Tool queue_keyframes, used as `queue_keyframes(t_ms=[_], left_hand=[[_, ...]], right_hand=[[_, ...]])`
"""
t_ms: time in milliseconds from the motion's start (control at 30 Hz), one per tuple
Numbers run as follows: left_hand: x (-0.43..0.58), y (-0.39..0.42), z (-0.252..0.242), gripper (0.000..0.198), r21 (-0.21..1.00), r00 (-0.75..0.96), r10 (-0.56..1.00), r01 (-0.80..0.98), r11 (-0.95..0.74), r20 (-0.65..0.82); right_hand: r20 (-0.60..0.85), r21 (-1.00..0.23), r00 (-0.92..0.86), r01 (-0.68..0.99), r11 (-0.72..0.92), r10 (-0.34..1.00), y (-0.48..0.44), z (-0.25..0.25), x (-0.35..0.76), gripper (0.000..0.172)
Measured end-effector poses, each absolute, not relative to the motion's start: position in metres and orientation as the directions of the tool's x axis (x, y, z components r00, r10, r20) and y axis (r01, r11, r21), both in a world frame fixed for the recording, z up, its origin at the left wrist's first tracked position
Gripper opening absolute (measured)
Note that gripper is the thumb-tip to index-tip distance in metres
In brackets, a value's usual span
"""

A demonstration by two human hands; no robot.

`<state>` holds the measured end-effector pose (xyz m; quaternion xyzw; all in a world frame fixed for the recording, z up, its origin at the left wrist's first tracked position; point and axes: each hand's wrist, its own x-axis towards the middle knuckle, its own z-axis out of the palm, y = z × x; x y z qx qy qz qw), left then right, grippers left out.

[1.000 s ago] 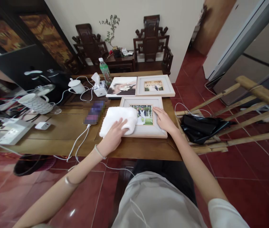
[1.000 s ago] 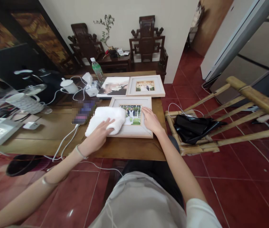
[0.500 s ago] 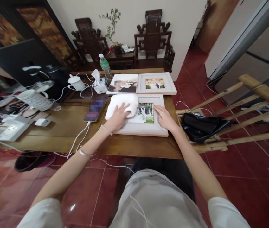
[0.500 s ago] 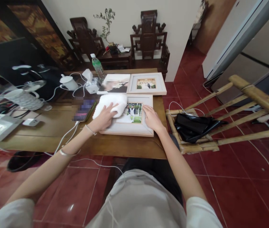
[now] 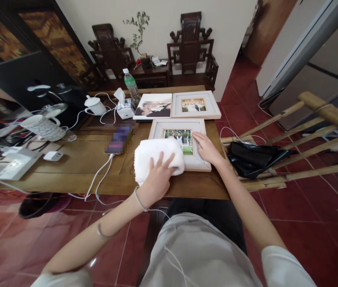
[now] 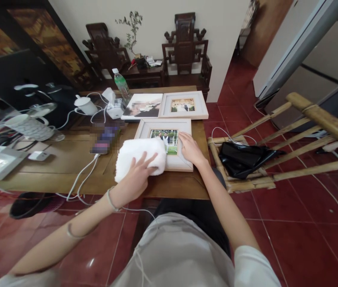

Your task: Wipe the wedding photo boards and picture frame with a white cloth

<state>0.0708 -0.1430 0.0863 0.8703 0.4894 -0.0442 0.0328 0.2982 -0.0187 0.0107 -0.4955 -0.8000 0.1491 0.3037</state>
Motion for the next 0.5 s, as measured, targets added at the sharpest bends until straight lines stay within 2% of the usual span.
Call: queue_keyframes(t_ms=[100, 233, 500], left_hand=[[0.102, -0.142, 0.08, 0.057, 0.032, 0.591, 0.806, 0.807, -0.59, -0.035], [0.13, -0.141, 0.071, 0.044, -0.005, 0.616, 0.787, 0.788, -0.616, 0.034], [0.092, -0.134, 0.081, 0.048, -0.054, 0.568, 0.821, 0.82, -0.571, -0.052]], right_hand=[[0.35, -0.536, -0.337, 0.693, 0.482, 0.874, -0.017, 0.011, 0.3, 0.067], [0.353, -0.555, -0.346, 0.67, 0.493, 0.869, -0.015, 0.011, 0.302, 0.065], [0.39, -0.53, -0.358, 0.666, 0.525, 0.848, -0.014, 0.008, 0.304, 0.069]])
